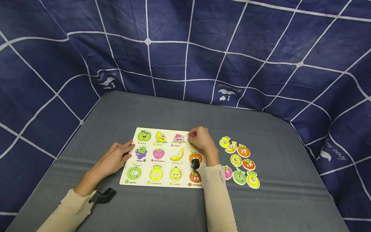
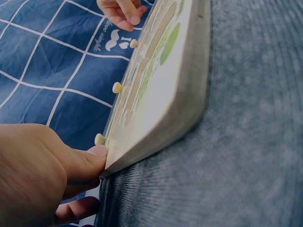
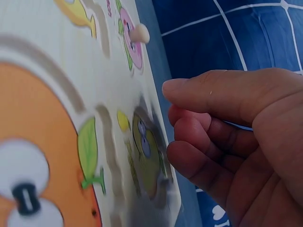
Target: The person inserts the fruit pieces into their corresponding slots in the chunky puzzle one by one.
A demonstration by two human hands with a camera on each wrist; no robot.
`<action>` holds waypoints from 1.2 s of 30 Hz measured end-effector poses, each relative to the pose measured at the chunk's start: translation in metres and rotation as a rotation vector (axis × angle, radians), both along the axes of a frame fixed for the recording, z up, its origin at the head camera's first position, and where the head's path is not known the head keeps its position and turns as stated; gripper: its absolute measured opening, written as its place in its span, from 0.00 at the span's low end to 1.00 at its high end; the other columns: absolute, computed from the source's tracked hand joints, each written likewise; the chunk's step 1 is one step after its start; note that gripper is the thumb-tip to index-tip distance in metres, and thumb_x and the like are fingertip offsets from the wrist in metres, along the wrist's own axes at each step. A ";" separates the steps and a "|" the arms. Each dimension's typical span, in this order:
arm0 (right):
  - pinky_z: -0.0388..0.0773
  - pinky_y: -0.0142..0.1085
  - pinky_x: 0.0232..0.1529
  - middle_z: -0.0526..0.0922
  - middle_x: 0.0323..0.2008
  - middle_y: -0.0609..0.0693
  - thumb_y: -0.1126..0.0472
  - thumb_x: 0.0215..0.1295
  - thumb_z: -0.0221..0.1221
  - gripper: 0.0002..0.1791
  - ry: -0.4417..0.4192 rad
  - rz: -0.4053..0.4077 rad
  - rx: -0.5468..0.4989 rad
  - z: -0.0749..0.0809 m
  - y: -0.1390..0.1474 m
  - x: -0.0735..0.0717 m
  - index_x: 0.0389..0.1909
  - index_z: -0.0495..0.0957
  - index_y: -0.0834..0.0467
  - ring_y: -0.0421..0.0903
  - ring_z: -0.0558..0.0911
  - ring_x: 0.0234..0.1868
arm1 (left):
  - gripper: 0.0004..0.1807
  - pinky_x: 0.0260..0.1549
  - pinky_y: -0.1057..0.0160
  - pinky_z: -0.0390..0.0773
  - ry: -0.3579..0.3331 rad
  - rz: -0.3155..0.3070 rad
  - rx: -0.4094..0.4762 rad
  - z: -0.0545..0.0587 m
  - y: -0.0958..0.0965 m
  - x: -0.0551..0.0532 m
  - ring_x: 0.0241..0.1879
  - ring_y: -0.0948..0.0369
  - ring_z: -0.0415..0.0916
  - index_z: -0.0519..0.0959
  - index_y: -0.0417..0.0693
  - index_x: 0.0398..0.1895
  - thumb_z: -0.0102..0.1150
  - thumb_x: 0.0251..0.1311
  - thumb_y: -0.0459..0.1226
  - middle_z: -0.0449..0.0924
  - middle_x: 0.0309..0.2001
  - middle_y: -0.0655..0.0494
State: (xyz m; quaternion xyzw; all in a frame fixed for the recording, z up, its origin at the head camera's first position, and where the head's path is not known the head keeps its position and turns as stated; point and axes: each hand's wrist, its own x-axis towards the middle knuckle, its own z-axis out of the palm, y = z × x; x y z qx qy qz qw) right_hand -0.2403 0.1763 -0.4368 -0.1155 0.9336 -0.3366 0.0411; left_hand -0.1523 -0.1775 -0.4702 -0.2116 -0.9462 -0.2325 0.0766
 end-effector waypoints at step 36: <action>0.76 0.36 0.35 0.85 0.28 0.53 0.65 0.58 0.68 0.09 0.009 -0.138 0.021 0.000 0.076 0.008 0.37 0.86 0.66 0.45 0.81 0.30 | 0.22 0.37 0.50 0.73 0.009 -0.018 -0.002 -0.002 -0.001 -0.003 0.39 0.46 0.71 0.78 0.32 0.59 0.64 0.60 0.29 0.73 0.62 0.35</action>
